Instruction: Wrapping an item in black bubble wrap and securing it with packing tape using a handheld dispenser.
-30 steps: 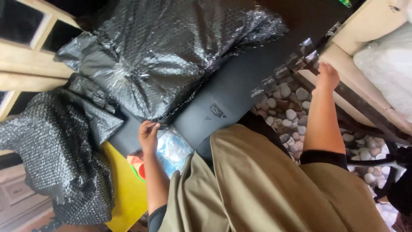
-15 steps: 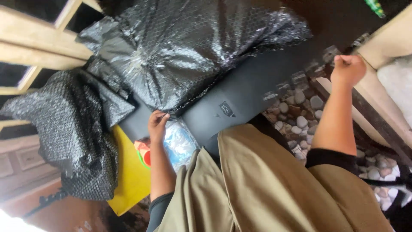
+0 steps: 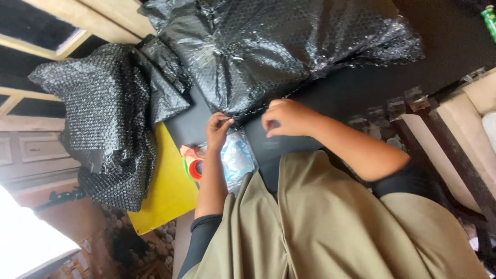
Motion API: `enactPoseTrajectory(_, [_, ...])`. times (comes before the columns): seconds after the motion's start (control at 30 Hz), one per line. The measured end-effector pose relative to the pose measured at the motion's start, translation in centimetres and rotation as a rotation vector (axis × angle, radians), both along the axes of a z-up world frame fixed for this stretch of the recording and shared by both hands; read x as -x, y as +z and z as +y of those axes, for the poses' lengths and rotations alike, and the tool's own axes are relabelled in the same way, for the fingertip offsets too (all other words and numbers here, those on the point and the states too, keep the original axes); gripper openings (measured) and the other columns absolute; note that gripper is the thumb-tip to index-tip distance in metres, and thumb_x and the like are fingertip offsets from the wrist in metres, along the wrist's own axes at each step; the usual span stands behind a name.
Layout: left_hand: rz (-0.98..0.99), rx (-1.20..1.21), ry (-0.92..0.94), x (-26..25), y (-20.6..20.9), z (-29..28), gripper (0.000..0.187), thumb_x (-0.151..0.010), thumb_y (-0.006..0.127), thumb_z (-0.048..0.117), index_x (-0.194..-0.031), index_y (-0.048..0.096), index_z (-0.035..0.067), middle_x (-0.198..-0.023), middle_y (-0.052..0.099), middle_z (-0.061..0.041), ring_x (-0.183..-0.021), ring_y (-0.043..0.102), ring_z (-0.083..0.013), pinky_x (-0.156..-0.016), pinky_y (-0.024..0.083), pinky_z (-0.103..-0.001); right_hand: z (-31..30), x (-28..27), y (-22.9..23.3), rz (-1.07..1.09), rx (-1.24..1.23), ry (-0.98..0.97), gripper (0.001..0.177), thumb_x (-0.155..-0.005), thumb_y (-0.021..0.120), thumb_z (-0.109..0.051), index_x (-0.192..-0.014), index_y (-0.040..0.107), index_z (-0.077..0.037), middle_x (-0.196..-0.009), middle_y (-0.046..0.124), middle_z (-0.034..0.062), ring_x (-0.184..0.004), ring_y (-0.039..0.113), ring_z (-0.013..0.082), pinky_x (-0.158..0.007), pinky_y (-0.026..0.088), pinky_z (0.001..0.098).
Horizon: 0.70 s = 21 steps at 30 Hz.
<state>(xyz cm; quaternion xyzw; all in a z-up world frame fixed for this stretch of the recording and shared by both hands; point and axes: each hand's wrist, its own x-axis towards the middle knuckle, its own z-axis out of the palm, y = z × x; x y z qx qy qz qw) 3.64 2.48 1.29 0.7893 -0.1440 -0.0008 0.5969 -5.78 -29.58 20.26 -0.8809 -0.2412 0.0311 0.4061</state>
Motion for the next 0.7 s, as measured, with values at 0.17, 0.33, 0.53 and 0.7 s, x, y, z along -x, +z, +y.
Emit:
enactPoseTrajectory(0.17, [0.008,-0.001,0.025,0.4,0.9,-0.4,0.023,-0.074,0.093,0.009,-0.086,0.075,0.001,-0.096,0.066,-0.012,-0.095,0.065,-0.0256,-0.089,0.050,-0.036,5.7,-4.6,-3.6,-0.080,0.170,0.004,0.025,-0.068,0.089,-0.032,-0.079,0.067,-0.025,-0.073,0.068,-0.0106,-0.093,0.063,0.0166,-0.085,0.048,0.0378])
enactPoseTrajectory(0.33, [0.020,-0.035,0.026,0.5,1.5,-0.5,0.022,-0.074,0.094,0.012,-0.086,0.076,0.004,-0.096,0.068,-0.009,-0.094,0.065,-0.0230,-0.087,0.050,-0.034,7.6,-6.6,-5.8,-0.417,0.362,-0.043,0.038,-0.064,0.090,-0.027,-0.087,0.061,-0.022,-0.084,0.066,-0.0091,-0.100,0.057,0.0171,-0.088,0.042,0.0380])
enactPoseTrajectory(0.53, [0.046,-0.028,0.006,0.3,1.4,-0.4,0.022,-0.074,0.093,0.013,-0.085,0.076,0.005,-0.096,0.068,-0.009,-0.089,0.064,-0.0219,-0.080,0.051,-0.031,7.9,-7.4,-7.8,-0.701,0.539,-0.103,0.041,-0.064,0.089,-0.026,-0.091,0.058,-0.021,-0.084,0.056,-0.0068,-0.099,0.053,0.0172,-0.082,0.043,0.0363])
enactPoseTrajectory(0.7, [0.054,-0.091,-0.003,0.1,2.5,-0.4,0.022,-0.075,0.093,0.017,-0.085,0.077,0.006,-0.097,0.069,-0.007,-0.086,0.065,-0.0210,-0.076,0.053,-0.031,8.5,-6.1,-6.7,-0.623,0.565,-0.248,0.048,-0.065,0.092,-0.027,-0.102,0.063,-0.020,-0.096,0.062,-0.0052,-0.105,0.055,0.0185,-0.082,0.046,0.0366])
